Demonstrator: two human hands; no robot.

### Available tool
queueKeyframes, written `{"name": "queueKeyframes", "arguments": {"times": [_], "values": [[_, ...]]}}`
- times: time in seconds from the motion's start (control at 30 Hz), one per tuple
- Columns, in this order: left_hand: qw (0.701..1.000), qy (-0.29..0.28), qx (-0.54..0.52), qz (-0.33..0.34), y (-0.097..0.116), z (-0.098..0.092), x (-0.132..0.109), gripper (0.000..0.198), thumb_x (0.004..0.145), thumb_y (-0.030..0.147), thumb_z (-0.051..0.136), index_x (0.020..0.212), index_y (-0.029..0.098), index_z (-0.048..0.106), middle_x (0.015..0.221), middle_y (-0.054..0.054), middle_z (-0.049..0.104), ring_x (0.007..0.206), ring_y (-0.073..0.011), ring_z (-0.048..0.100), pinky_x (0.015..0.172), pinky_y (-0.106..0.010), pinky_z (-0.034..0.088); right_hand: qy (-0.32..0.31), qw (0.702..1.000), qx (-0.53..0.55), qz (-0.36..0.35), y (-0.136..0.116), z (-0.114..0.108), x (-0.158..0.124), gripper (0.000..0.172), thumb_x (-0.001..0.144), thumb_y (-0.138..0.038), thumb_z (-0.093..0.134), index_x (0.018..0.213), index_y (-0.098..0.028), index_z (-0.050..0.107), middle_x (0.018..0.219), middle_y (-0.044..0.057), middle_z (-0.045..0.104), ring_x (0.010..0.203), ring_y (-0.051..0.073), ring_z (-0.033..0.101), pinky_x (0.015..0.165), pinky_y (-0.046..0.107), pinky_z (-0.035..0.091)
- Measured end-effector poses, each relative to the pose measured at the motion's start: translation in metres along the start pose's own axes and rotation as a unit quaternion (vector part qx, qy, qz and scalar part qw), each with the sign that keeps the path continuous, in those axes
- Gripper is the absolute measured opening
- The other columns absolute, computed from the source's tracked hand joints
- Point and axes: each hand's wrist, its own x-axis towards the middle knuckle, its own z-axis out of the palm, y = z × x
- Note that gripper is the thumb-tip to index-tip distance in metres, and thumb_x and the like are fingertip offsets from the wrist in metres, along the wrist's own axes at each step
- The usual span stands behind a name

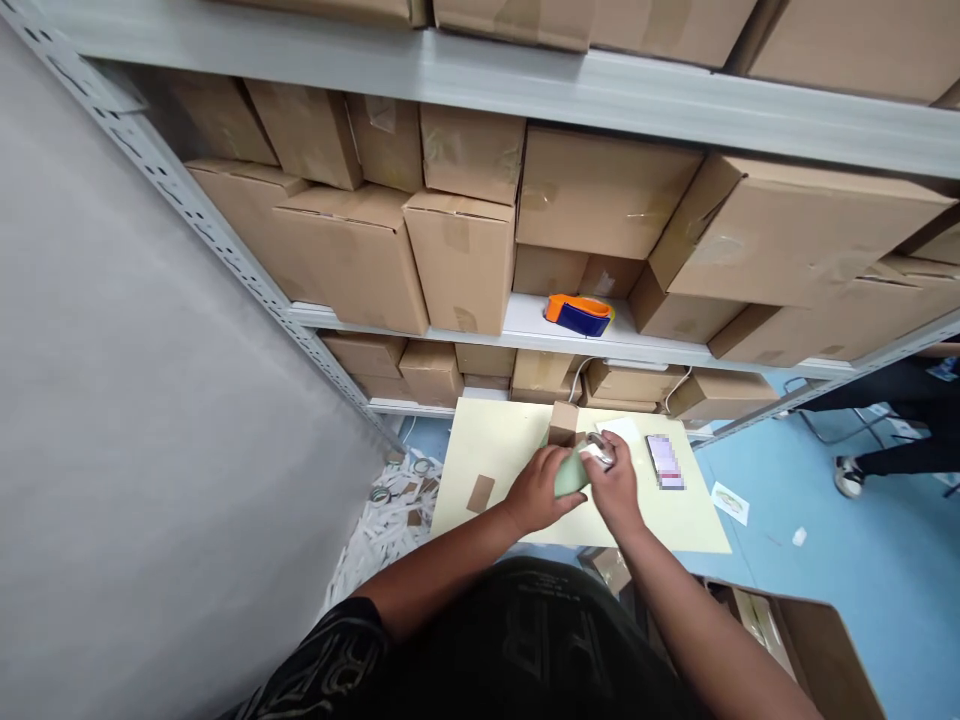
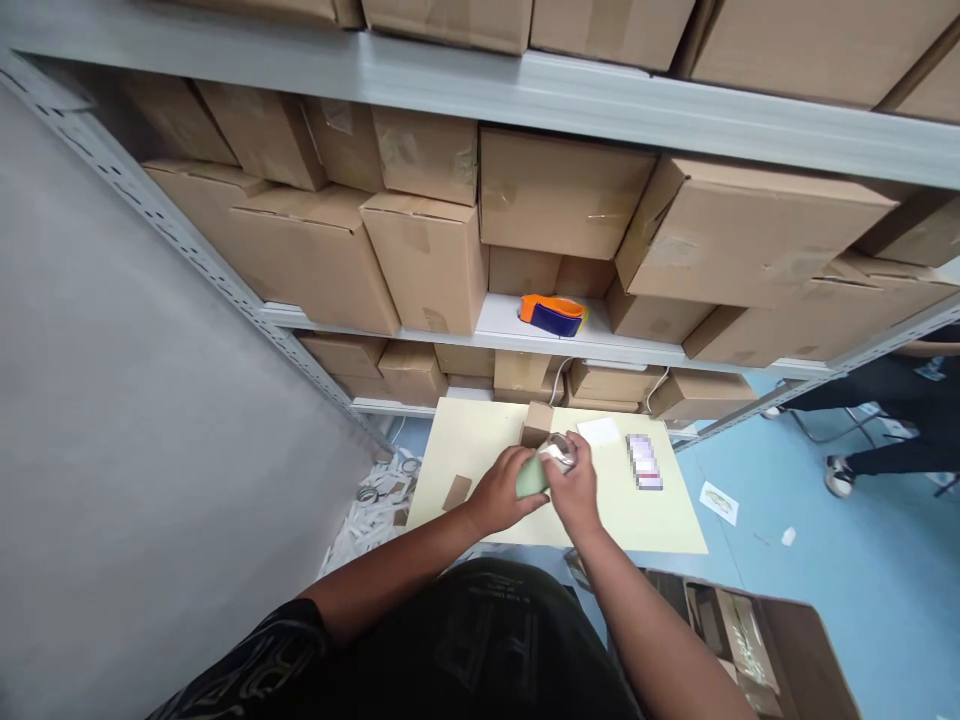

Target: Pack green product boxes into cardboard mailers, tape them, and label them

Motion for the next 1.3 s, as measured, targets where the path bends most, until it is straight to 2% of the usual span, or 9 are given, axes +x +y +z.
{"name": "queueKeyframes", "arguments": {"times": [0.1, 0.2, 0.3, 0.37, 0.47, 0.6, 0.8, 1.07, 1.3], "values": [[0.998, -0.026, -0.008, -0.053, -0.013, -0.012, 0.008, 0.041, 0.089, 0.037, 0.069, 0.127, 0.023, 0.059, 0.128, -0.013, 0.059, 0.124, -0.0297, 0.055, 0.109, -0.046, 0.045, 0.089, 0.996, -0.008, -0.009, 0.012, -0.037, 0.018, 0.053, 0.075, -0.045, 0.071, 0.12, -0.019, 0.059, 0.124, 0.013, 0.067, 0.114, 0.029, 0.064, 0.105, 0.047, 0.047], [0.973, 0.019, 0.033, -0.229, -0.035, -0.013, 0.027, 0.031, 0.091, 0.039, 0.066, 0.117, 0.022, 0.063, 0.119, -0.012, 0.063, 0.113, -0.0284, 0.06, 0.101, -0.042, 0.048, 0.138, 0.99, -0.006, -0.037, 0.012, -0.065, 0.047, 0.054, 0.076, -0.044, 0.069, 0.122, -0.019, 0.058, 0.122, 0.011, 0.066, 0.111, 0.027, 0.065, 0.103, 0.046, 0.048], [0.932, -0.015, 0.045, -0.36, -0.059, -0.004, 0.048, 0.039, 0.085, 0.046, 0.073, 0.114, 0.021, 0.063, 0.106, -0.009, 0.068, 0.098, -0.0264, 0.066, 0.088, -0.035, 0.05, 0.125, 0.99, -0.001, -0.071, 0.006, -0.064, 0.073, 0.059, 0.076, -0.044, 0.071, 0.128, -0.019, 0.055, 0.123, 0.01, 0.065, 0.111, 0.026, 0.064, 0.102, 0.044, 0.048], [0.917, -0.031, 0.028, -0.396, -0.073, 0.005, 0.057, 0.027, 0.087, 0.042, 0.071, 0.103, 0.022, 0.065, 0.094, -0.006, 0.071, 0.091, -0.0251, 0.067, 0.082, -0.032, 0.049, 0.085, 0.992, 0.007, -0.089, 0.004, -0.047, 0.085, 0.063, 0.075, -0.043, 0.073, 0.13, -0.019, 0.054, 0.125, 0.012, 0.064, 0.114, 0.027, 0.063, 0.104, 0.044, 0.048], [0.908, -0.02, -0.009, -0.419, -0.084, 0.018, 0.063, 0.01, 0.089, 0.029, 0.066, 0.083, 0.021, 0.064, 0.086, -0.005, 0.072, 0.087, -0.0238, 0.068, 0.078, -0.031, 0.049, 0.003, 0.995, 0.021, -0.096, 0.011, -0.015, 0.097, 0.067, 0.073, -0.042, 0.075, 0.132, -0.018, 0.052, 0.13, 0.015, 0.064, 0.121, 0.028, 0.062, 0.107, 0.045, 0.047], [0.892, -0.007, -0.047, -0.45, -0.09, 0.029, 0.061, 0.013, 0.09, 0.024, 0.062, 0.078, 0.02, 0.06, 0.077, -0.003, 0.071, 0.077, -0.0203, 0.07, 0.072, -0.029, 0.051, -0.065, 0.994, -0.006, -0.083, 0.032, 0.01, 0.107, 0.067, 0.073, -0.041, 0.075, 0.132, -0.02, 0.05, 0.129, 0.015, 0.066, 0.121, 0.028, 0.063, 0.107, 0.046, 0.048], [0.868, 0.017, -0.108, -0.484, -0.092, 0.04, 0.052, 0.015, 0.095, 0.028, 0.056, 0.083, 0.019, 0.058, 0.079, -0.003, 0.071, 0.075, -0.018, 0.071, 0.066, -0.027, 0.055, -0.059, 0.994, -0.049, -0.077, 0.054, -0.003, 0.113, 0.067, 0.075, -0.045, 0.074, 0.133, -0.022, 0.051, 0.128, 0.013, 0.067, 0.121, 0.029, 0.063, 0.104, 0.045, 0.05], [0.89, 0.023, -0.119, -0.439, -0.09, 0.055, 0.046, 0.011, 0.091, 0.029, 0.063, 0.085, 0.02, 0.061, 0.083, 0.0, 0.068, 0.081, -0.0178, 0.069, 0.078, -0.032, 0.058, -0.166, 0.954, -0.19, -0.159, 0.1, 0.008, 0.105, 0.056, 0.072, -0.037, 0.074, 0.125, -0.022, 0.061, 0.123, 0.012, 0.069, 0.121, 0.034, 0.062, 0.11, 0.055, 0.046], [0.895, 0.01, -0.123, -0.429, -0.088, 0.057, 0.042, 0.007, 0.092, 0.024, 0.057, 0.086, 0.021, 0.059, 0.08, 0.001, 0.064, 0.074, -0.016, 0.066, 0.074, -0.03, 0.056, -0.231, 0.952, -0.159, -0.125, 0.127, 0.004, 0.093, 0.054, 0.074, -0.036, 0.076, 0.124, -0.024, 0.062, 0.159, 0.013, 0.045, 0.148, 0.033, 0.04, 0.121, 0.054, 0.035]]}}
